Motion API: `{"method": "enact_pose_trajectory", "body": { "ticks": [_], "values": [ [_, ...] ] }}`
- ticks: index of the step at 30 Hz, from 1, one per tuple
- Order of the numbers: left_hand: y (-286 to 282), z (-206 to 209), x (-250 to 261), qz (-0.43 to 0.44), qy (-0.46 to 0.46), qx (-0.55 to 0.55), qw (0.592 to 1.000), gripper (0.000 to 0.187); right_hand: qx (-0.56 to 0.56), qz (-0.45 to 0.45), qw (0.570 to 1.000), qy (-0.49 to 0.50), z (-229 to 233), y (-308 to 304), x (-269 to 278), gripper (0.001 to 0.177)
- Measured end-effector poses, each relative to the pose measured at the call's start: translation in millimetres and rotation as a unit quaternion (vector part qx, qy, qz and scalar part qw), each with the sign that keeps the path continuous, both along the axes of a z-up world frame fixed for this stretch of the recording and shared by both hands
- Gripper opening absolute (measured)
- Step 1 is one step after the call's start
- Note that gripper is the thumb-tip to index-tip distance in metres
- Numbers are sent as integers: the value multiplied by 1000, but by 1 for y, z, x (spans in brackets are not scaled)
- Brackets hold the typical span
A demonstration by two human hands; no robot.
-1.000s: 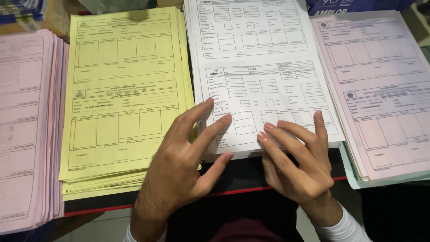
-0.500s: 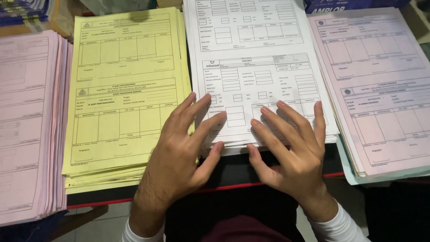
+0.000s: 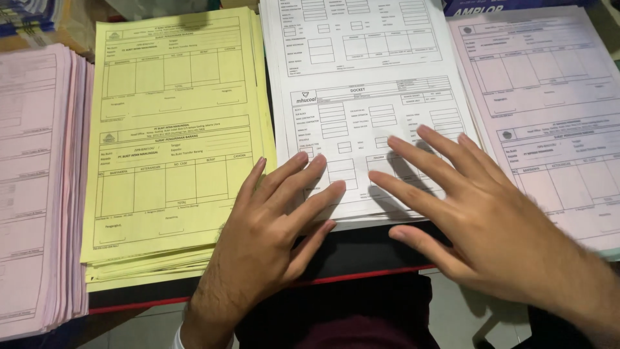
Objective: Sorting and organizing stacks of colored and white documents on a desk
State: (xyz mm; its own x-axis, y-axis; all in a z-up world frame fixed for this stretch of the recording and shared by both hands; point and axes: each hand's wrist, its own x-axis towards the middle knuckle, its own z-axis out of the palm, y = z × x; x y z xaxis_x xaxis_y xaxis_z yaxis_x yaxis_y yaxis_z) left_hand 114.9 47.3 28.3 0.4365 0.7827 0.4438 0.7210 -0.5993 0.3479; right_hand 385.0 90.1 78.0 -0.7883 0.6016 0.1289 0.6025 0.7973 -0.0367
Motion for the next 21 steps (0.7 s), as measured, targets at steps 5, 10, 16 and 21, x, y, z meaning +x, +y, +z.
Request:
{"method": "enact_pose_trajectory", "body": {
  "ticks": [5,10,16,21],
  "values": [
    [1,3,0,-1,1,-16,1000,38,-69,54,996,-30,-10,61,-17,69],
    [4,0,-1,3,15,-19,1000,41,-102,57,992,-52,-25,132,-36,78],
    [7,-4,-4,2,17,-20,1000,41,-156,-33,987,-9,-34,199,-42,88],
    [8,-8,-6,5,31,-11,999,41,-102,-49,993,38,-32,218,-45,80]
  ]
}}
